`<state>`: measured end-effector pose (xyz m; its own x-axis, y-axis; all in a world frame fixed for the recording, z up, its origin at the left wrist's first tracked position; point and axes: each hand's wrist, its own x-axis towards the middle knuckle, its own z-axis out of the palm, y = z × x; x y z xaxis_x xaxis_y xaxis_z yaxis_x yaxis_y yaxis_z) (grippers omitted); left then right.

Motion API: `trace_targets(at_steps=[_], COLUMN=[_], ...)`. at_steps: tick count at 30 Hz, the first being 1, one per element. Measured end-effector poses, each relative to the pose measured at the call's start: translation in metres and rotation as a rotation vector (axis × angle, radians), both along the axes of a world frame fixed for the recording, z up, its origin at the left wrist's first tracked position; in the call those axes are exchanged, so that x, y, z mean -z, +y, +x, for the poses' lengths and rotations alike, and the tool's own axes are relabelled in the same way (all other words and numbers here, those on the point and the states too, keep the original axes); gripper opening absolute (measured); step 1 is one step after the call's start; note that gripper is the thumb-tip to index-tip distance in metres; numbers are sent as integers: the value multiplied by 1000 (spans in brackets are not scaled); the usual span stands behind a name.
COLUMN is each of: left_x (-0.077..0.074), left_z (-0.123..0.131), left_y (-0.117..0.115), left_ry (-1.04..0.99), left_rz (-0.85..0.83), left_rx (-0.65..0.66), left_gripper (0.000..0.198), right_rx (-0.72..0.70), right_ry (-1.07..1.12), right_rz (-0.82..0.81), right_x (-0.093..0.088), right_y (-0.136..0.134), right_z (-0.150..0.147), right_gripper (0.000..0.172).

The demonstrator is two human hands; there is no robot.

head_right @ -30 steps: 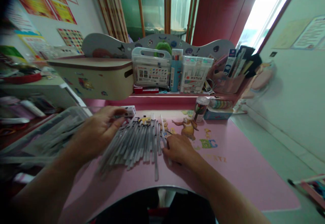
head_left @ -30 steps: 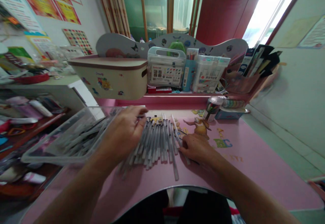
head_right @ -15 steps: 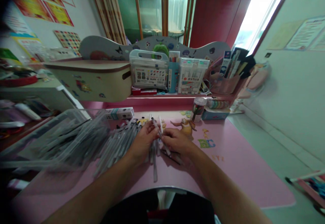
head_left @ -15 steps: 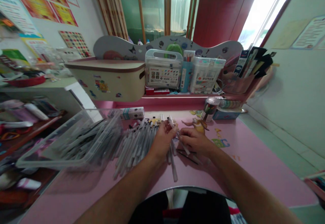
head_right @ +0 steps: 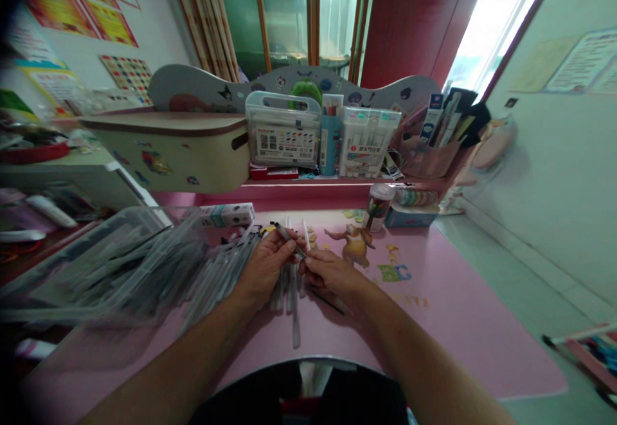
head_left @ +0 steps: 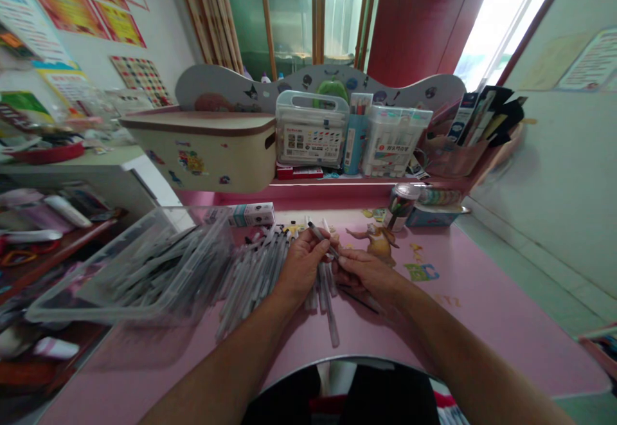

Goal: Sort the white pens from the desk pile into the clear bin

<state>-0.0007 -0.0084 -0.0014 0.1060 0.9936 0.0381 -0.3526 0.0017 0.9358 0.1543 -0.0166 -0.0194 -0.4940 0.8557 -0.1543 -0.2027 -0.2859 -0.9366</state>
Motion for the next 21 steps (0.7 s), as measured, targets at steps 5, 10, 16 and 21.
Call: trace_targets(at_steps=[5,10,16,21], left_x=[-5,-7,-6,-6], left_z=[0,-1,0,2], left_y=[-1,-1,-2,-3], left_ry=[-25,-48,-112,-220], left_rz=[25,23,-10,-40], left_rx=[14,31,-10,-25], left_gripper=[16,18,18,23], right_rx=[14,28,73,28], right_ry=[58,-15,-7,126], right_rz=[-26,-3,16,-67], right_x=[0,-5,-3,3], right_y=[-1,-4,-5,-4], right_z=[-2,-2,-7,-7], right_gripper=[31,31,29,29])
